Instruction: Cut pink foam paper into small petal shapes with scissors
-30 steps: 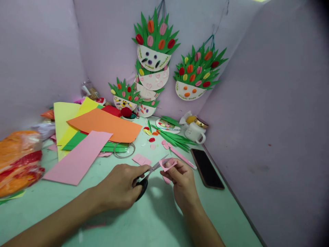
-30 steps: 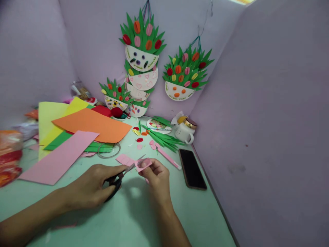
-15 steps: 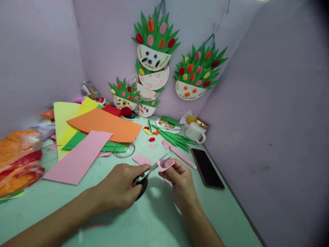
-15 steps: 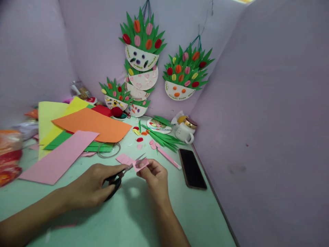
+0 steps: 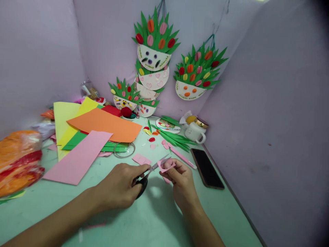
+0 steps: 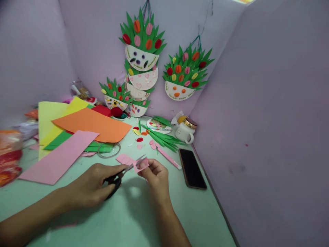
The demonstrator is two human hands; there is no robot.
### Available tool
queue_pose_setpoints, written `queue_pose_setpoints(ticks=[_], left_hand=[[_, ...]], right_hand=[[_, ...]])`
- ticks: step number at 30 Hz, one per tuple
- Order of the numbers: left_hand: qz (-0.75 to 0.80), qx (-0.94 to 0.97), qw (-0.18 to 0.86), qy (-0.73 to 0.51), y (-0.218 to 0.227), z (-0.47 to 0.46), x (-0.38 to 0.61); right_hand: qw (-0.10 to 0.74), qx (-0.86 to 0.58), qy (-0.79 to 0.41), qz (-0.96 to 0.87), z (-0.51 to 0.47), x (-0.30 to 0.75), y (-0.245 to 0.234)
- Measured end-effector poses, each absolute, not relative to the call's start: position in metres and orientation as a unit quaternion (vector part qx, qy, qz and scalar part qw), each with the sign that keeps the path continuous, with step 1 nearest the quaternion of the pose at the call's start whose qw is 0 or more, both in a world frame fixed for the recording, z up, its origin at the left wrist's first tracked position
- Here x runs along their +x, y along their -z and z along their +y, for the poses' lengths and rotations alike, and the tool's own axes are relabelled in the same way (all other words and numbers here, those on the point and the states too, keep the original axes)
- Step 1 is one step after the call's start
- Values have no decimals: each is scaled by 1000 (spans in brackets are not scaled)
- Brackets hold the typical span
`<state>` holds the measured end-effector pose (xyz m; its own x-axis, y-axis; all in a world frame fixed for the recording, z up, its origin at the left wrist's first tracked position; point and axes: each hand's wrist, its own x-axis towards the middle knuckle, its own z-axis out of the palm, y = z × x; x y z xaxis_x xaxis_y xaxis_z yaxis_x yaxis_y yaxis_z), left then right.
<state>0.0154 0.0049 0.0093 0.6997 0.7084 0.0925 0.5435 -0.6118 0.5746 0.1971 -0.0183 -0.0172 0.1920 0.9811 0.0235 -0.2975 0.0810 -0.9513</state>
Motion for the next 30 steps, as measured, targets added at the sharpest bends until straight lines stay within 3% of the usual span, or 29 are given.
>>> queue_pose_setpoints(ticks=[30], left_hand=[[351, 886, 258, -157, -6, 6, 14]], right_hand=[[633, -462, -503, -364, -18, 198, 14]])
